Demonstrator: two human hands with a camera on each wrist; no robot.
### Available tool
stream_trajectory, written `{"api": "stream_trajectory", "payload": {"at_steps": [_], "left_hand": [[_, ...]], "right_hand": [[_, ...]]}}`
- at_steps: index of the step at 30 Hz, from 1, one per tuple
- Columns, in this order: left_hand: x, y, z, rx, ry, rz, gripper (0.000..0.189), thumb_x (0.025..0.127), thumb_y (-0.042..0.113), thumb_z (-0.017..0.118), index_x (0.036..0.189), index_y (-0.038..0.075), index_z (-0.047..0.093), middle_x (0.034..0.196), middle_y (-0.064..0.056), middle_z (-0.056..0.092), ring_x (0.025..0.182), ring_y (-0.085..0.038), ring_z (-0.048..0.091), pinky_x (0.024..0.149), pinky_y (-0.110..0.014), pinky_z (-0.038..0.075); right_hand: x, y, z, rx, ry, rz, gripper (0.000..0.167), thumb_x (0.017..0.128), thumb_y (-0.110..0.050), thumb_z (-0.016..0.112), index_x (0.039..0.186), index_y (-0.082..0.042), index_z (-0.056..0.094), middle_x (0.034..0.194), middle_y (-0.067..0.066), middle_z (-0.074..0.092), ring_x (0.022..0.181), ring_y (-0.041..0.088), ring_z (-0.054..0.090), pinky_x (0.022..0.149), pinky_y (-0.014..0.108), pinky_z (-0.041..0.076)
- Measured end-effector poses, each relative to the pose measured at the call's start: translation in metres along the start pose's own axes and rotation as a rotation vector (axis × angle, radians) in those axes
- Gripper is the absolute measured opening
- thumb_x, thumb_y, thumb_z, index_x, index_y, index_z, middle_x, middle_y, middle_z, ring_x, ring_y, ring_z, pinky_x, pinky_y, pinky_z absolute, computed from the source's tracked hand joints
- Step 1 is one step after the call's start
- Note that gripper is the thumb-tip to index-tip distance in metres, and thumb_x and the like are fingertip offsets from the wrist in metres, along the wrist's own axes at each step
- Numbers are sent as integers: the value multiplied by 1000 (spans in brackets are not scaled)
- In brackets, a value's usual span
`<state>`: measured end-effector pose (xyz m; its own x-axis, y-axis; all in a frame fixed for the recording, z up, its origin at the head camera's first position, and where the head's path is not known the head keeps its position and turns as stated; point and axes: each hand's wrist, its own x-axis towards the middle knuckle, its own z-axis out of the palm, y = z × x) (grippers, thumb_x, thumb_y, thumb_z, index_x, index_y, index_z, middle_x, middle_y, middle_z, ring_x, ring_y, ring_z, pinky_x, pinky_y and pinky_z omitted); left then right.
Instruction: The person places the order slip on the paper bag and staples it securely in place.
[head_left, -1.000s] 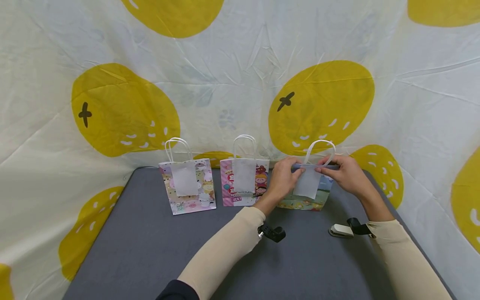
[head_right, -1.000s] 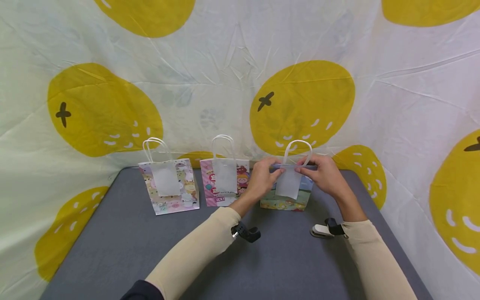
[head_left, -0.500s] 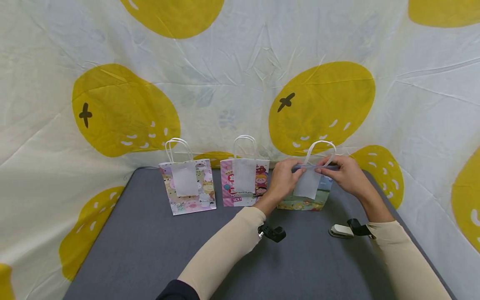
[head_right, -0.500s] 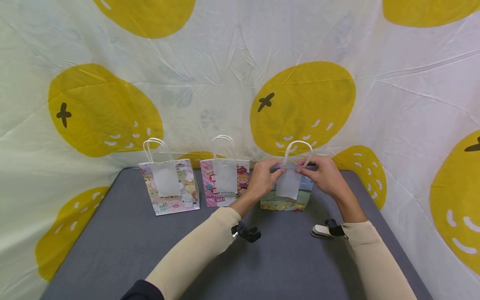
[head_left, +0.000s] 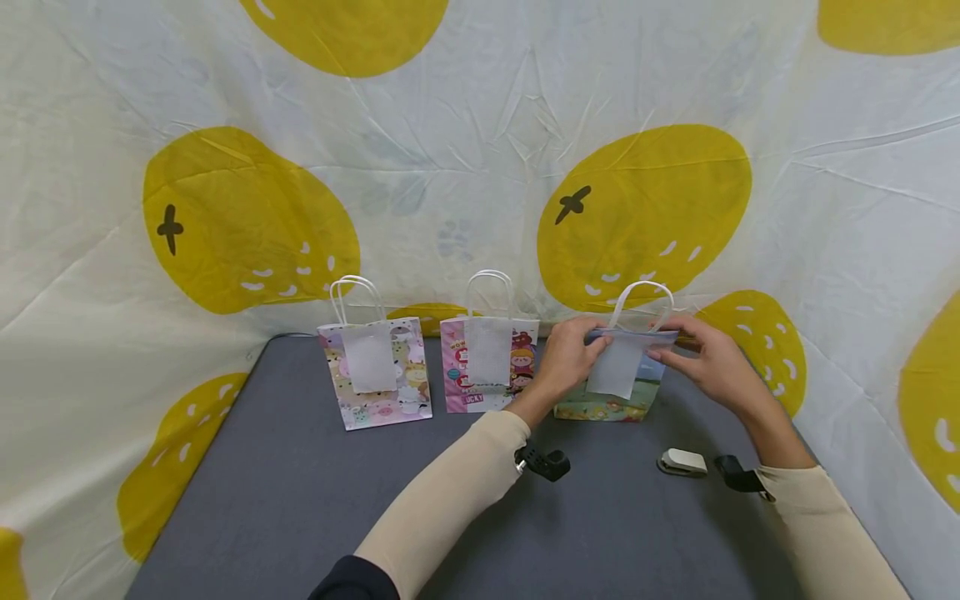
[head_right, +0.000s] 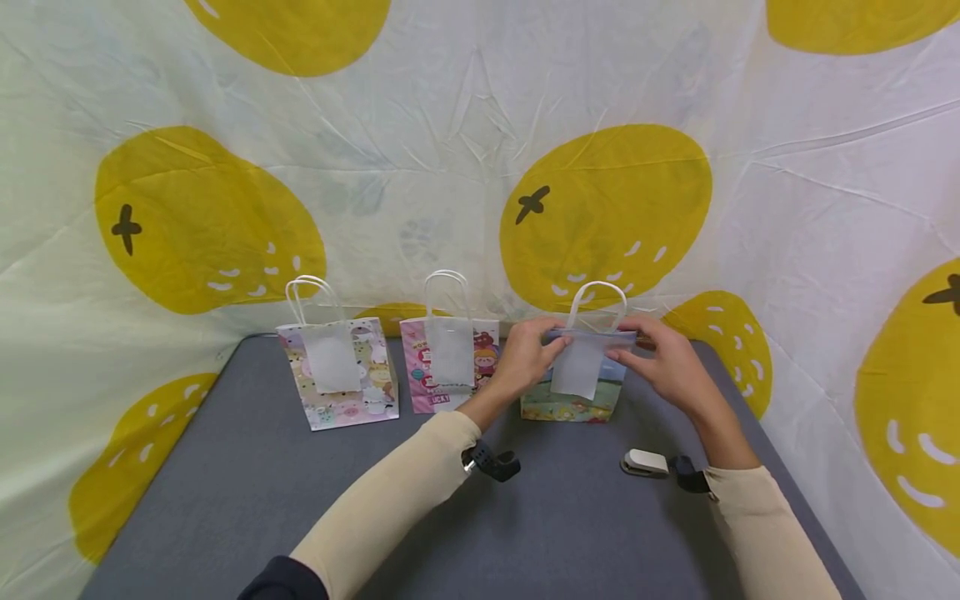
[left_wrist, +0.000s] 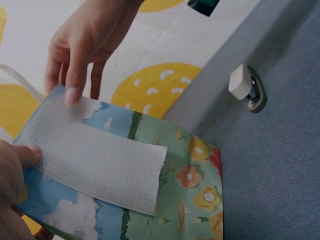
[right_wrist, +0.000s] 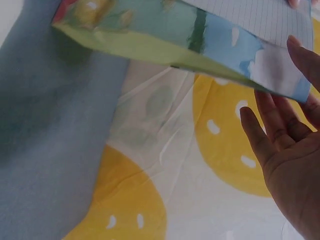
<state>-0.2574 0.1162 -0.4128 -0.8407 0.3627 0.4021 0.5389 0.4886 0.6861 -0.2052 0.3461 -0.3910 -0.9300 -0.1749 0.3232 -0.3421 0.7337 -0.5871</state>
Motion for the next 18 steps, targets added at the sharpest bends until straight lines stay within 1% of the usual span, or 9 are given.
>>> {"api": "stream_trajectory", "payload": {"at_steps": [2, 4, 7, 10, 13, 15, 18], "left_hand": [[0, 0, 0, -3, -1, 4, 20, 99, 23, 68, 115, 13, 76, 118, 0, 74, 109, -11, 67, 91, -22, 51], [0, -1, 0, -10, 2, 6, 20, 99, 23, 69, 115, 13, 76, 119, 0, 74, 109, -11, 67, 92, -22, 51], [1, -1, 0, -9, 1, 10, 21, 99, 22, 69, 115, 13, 76, 120, 0, 73, 112, -11, 66, 95, -22, 50], [1, -1, 0, -12, -4, 10, 20, 98, 22, 69, 115, 13, 76, 120, 0, 73, 113, -12, 66, 96, -23, 49], [2, -1, 0, -13, -11, 7, 21, 99, 23, 69, 115, 13, 76, 121, 0, 73, 113, -12, 66, 96, -22, 49], [2, -1, 0, -15, -15, 5, 21, 99, 23, 68, 116, 13, 76, 121, 0, 73, 114, -12, 66, 96, -22, 50], [2, -1, 0, -20, -22, 0, 22, 99, 23, 68, 117, 13, 75, 122, 0, 73, 115, -12, 65, 97, -23, 49]], "right_hand": [[-5, 2, -4, 15, -19, 33, 45, 93, -20, 76, 132, -7, 60, 130, 16, 61, 116, 38, 59, 96, 61, 45], [-10, 4, -7, 23, -34, 58, 55, 93, -21, 76, 141, -4, 54, 136, 20, 57, 119, 44, 57, 97, 62, 44], [-19, 8, -11, 20, -61, 86, 63, 93, -22, 76, 145, -1, 49, 138, 24, 55, 120, 48, 56, 97, 61, 44], [-28, 11, -13, -6, -89, 99, 62, 92, -25, 77, 143, 0, 50, 137, 24, 56, 118, 47, 57, 96, 56, 46], [-38, 14, -15, -24, -124, 111, 59, 93, -28, 76, 141, -2, 53, 138, 20, 58, 118, 43, 58, 96, 44, 49], [-43, 18, -15, -27, -148, 112, 56, 93, -29, 75, 139, -4, 55, 137, 18, 59, 118, 36, 59, 94, 31, 51], [-52, 24, -13, -20, -178, 101, 53, 92, -29, 76, 136, -4, 58, 134, 16, 62, 115, 18, 61, 91, 14, 47]]}}
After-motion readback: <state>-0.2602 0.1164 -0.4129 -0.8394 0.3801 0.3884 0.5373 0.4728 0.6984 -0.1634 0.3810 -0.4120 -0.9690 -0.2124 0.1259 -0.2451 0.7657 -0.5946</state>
